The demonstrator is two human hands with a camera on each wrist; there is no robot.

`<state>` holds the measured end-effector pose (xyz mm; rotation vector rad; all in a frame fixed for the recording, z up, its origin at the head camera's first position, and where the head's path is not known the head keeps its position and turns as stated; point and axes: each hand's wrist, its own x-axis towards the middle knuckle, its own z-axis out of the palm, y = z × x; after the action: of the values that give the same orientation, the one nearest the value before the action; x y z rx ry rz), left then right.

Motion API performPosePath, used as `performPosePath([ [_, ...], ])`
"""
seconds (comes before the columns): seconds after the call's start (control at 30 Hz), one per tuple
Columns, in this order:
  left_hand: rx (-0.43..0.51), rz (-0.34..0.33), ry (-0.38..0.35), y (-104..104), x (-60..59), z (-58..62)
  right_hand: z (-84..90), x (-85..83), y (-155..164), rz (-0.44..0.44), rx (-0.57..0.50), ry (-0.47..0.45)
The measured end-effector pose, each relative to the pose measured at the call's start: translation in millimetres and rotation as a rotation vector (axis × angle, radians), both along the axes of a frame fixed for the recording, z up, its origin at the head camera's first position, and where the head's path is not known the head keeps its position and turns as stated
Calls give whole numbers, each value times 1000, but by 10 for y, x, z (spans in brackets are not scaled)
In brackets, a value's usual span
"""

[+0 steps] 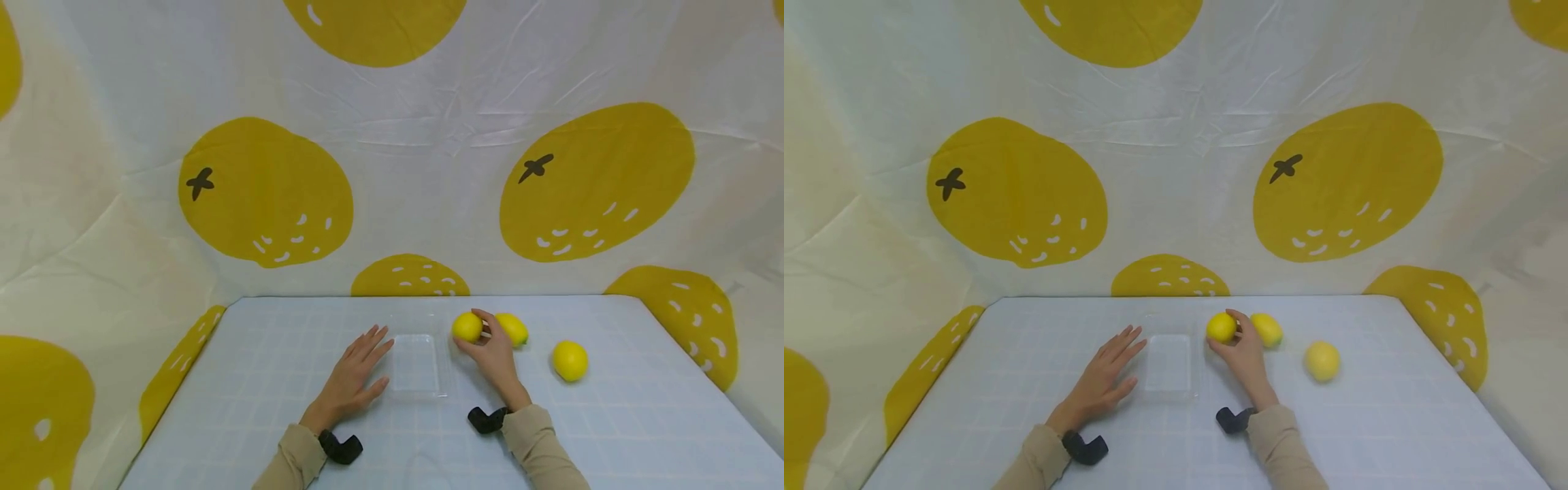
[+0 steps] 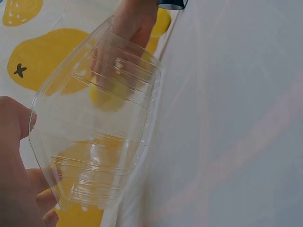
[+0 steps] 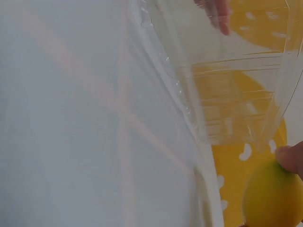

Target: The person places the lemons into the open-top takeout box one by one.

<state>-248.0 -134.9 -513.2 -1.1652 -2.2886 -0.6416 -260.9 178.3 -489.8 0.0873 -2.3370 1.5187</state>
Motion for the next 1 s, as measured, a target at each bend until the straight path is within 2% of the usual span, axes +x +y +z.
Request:
performPosePath([
  [0.17,-15,10,-22,-2,12,5,131,7,0,-6,28,78],
  [0.27,-18,10,-22,-2,15,9,245,27,-15,-15,34,94],
  [0.63,-19,15,-21,-12,11,-1,587,46,-265,45,-5,96],
  [0.87,-7,10,0,-2,13,-3,630,36,-573,134,-72,127],
  [1.0,-3,7,8,-5,22,7,582,8,-755,147,-64,93],
])
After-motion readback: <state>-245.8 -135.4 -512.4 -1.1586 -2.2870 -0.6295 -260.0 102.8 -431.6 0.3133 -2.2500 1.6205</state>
